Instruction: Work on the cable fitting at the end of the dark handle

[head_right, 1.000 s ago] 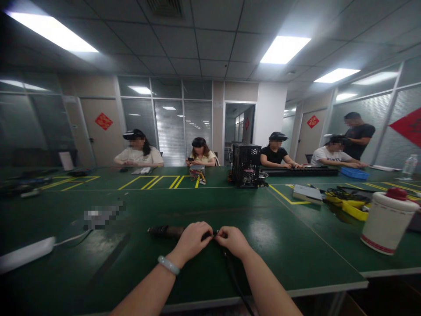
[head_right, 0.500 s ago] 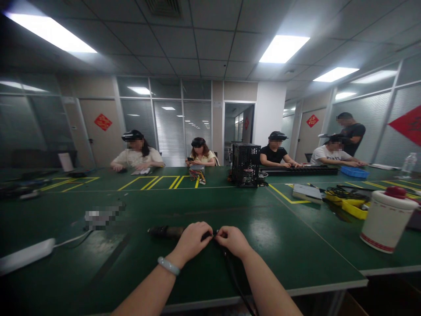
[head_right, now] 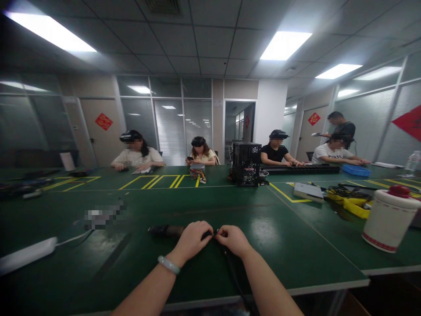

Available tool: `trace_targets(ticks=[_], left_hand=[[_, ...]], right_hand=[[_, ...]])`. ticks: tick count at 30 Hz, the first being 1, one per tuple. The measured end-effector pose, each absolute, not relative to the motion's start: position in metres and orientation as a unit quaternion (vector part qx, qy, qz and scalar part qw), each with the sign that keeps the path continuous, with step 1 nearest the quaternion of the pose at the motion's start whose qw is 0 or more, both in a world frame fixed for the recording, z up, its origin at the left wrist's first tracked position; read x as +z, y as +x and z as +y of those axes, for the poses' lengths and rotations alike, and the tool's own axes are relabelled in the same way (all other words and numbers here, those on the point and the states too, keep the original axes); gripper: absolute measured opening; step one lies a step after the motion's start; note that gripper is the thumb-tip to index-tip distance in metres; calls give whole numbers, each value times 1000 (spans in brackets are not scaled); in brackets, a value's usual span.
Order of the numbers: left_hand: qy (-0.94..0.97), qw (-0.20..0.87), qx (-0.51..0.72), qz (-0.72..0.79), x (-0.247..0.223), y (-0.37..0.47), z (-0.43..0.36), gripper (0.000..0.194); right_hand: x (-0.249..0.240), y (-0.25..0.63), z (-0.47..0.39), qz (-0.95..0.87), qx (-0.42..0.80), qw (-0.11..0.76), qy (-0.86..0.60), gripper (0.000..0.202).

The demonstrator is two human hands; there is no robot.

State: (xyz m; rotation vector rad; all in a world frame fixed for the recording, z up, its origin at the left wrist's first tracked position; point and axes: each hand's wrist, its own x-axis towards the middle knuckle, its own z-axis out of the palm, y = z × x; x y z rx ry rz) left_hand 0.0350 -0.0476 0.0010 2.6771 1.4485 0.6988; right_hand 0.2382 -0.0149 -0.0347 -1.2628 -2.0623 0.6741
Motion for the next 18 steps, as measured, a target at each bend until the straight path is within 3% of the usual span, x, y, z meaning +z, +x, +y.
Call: trace_targets(ticks=[18], left_hand=[[849,9,230,476,1,35,-48,14]], right_hand=[[-40,238,-10,-783,247,308,-481,17]])
